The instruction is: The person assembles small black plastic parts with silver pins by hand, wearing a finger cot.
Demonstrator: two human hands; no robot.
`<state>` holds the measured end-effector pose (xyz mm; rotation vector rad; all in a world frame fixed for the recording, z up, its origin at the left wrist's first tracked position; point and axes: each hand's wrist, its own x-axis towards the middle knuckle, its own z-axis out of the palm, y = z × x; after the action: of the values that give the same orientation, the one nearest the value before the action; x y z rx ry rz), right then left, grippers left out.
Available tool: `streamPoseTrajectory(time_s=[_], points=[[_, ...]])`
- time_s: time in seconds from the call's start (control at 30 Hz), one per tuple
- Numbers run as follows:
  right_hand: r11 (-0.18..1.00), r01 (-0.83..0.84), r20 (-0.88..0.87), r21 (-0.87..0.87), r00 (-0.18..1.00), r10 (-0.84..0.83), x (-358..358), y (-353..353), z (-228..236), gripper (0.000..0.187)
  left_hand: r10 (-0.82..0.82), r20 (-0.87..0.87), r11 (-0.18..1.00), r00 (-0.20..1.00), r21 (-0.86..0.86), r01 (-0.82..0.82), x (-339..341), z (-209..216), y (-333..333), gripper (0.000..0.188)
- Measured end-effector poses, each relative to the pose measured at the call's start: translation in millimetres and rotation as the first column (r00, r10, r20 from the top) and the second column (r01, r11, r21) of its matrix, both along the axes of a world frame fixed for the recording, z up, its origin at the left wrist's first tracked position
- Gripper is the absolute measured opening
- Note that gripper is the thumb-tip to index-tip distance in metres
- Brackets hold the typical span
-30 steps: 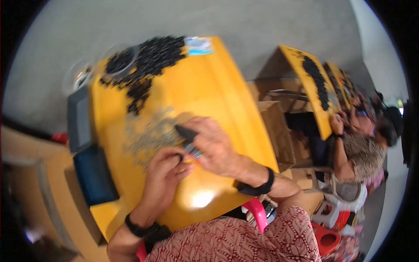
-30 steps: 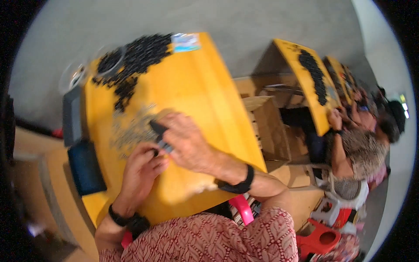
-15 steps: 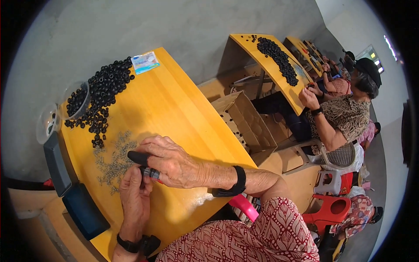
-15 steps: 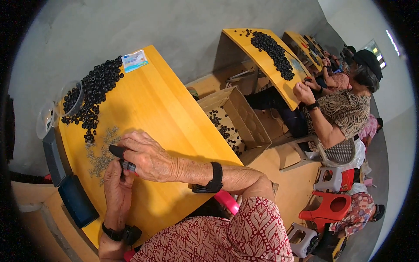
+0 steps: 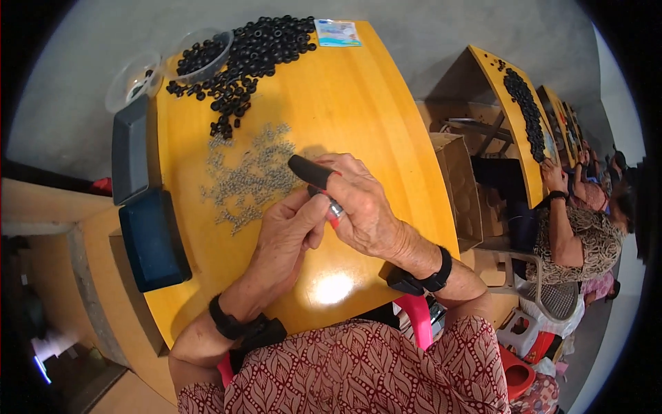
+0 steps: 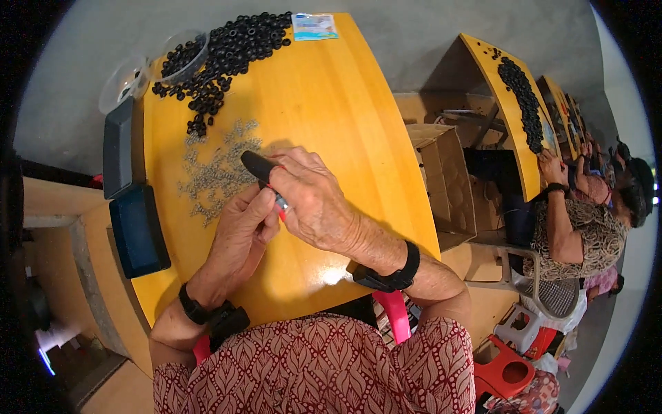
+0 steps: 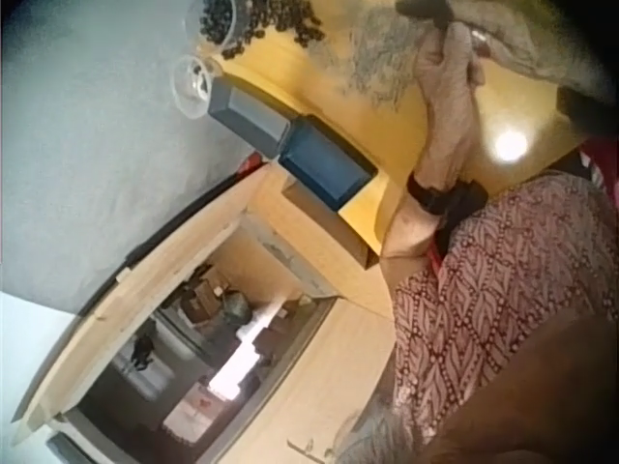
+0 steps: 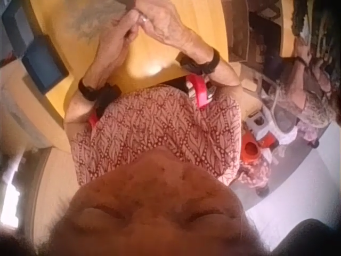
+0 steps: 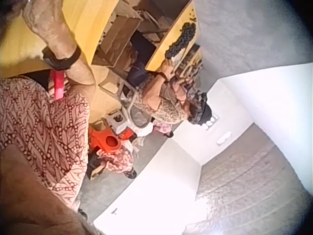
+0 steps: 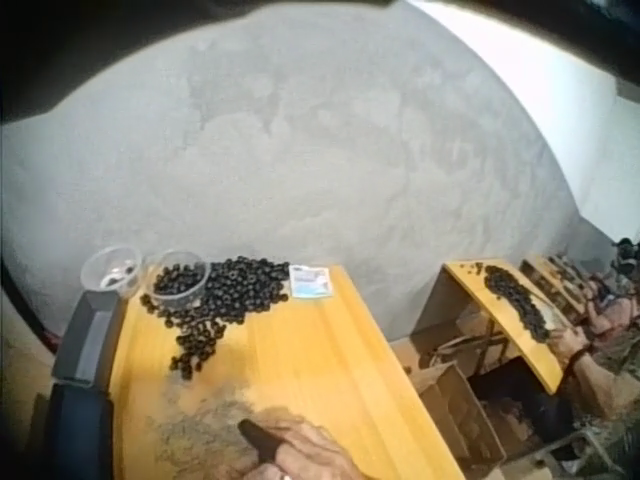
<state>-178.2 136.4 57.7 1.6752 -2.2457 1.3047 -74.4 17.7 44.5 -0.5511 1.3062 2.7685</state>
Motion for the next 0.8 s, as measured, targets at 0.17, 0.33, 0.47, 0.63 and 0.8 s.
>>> streamPoseTrajectory(time_s=[0.17, 0.33, 0.47, 0.63, 0.8], points=[[0.999, 0.036, 0.188, 0.016, 0.981, -0.039, 5, -1, -1, 0.036, -0.051, -0.061, 0.998, 0.997, 0.034, 0.053, -2, -3, 0, 0.026], [0.998, 0.04, 0.241, 0.047, 0.969, -0.051, 4, -2, -3, 0.033, -0.099, -0.057, 0.995, 0.993, -0.013, 0.099, 1, -4, -5, 0.027], [0.993, 0.105, 0.188, 0.055, 0.976, -0.114, -4, 5, 0, 0.027, -0.118, 0.06, 0.991, 0.991, -0.052, 0.121, 5, 11, -4, 0.025], [0.925, 0.38, 0.471, 0.022, 0.812, -0.345, -28, 46, 9, 0.021, -0.174, 0.12, 0.974, 0.977, -0.125, 0.188, 21, -6, -14, 0.026], [0.656, 0.72, 0.111, 0.226, 0.65, -0.752, -86, 137, 19, 0.021, -0.247, 0.102, 0.963, 0.964, -0.087, 0.256, 25, -1, -26, 0.024]])
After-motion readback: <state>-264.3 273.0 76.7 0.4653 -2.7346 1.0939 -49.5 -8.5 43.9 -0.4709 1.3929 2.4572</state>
